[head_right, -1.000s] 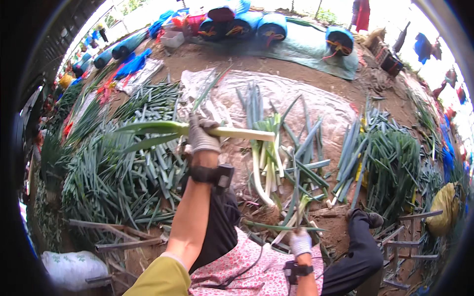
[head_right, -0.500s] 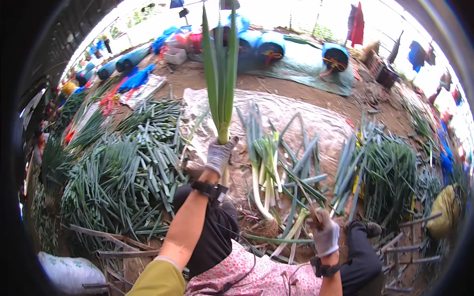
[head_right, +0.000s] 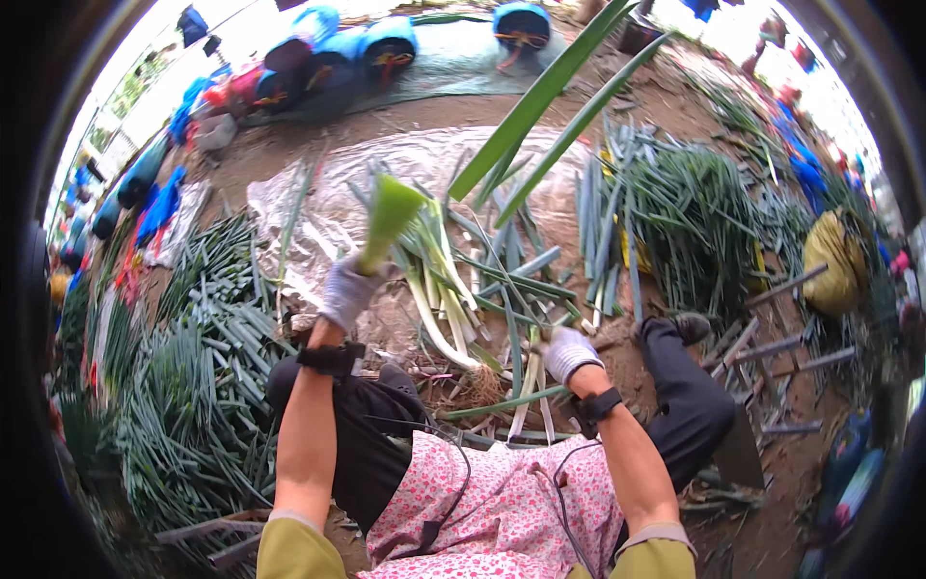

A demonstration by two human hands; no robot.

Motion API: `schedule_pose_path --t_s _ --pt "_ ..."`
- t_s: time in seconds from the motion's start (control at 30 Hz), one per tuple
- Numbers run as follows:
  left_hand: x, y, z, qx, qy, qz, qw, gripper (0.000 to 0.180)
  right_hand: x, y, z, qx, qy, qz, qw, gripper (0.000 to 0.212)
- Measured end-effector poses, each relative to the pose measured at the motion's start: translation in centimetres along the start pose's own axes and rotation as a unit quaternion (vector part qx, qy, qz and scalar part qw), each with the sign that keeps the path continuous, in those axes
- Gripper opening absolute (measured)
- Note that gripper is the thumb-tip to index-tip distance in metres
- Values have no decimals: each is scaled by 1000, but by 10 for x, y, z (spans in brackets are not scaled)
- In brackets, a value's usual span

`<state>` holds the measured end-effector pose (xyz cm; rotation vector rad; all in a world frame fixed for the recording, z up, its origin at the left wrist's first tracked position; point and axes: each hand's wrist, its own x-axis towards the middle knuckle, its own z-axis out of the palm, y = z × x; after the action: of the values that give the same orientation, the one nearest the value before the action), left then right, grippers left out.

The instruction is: Trimming roots and outer leaves from leeks using a knife.

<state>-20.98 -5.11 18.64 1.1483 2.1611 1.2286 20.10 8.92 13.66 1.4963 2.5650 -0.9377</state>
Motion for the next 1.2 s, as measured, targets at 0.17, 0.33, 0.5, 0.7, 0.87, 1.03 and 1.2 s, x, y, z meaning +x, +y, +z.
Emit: schedule_pose_path --t_s 0.17,0.33,0.5,0.7,0.87,1.03,1.2 --pt "14 -10 -13 -80 93 -92 988 39 -18 111 65 0 -126 102 987 45" --pt "36 11 37 -278 77 -154 945 46 -20 161 68 107 -111 73 985 35" --pt "55 19 95 -341 -15 -170 924 41 46 242 87 245 129 93 956 34" --pt "75 19 138 -325 -50 -213 920 62 225 358 116 244 240 210 916 29" --pt "115 -6 168 -331 -59 -257 906 60 319 485 167 105 286 255 918 33" --pt "116 -5 148 -284 -5 -299 911 59 369 380 200 -58 205 272 938 53" --pt "111 -9 132 -286 4 -329 900 57 391 337 178 -142 116 282 942 42"
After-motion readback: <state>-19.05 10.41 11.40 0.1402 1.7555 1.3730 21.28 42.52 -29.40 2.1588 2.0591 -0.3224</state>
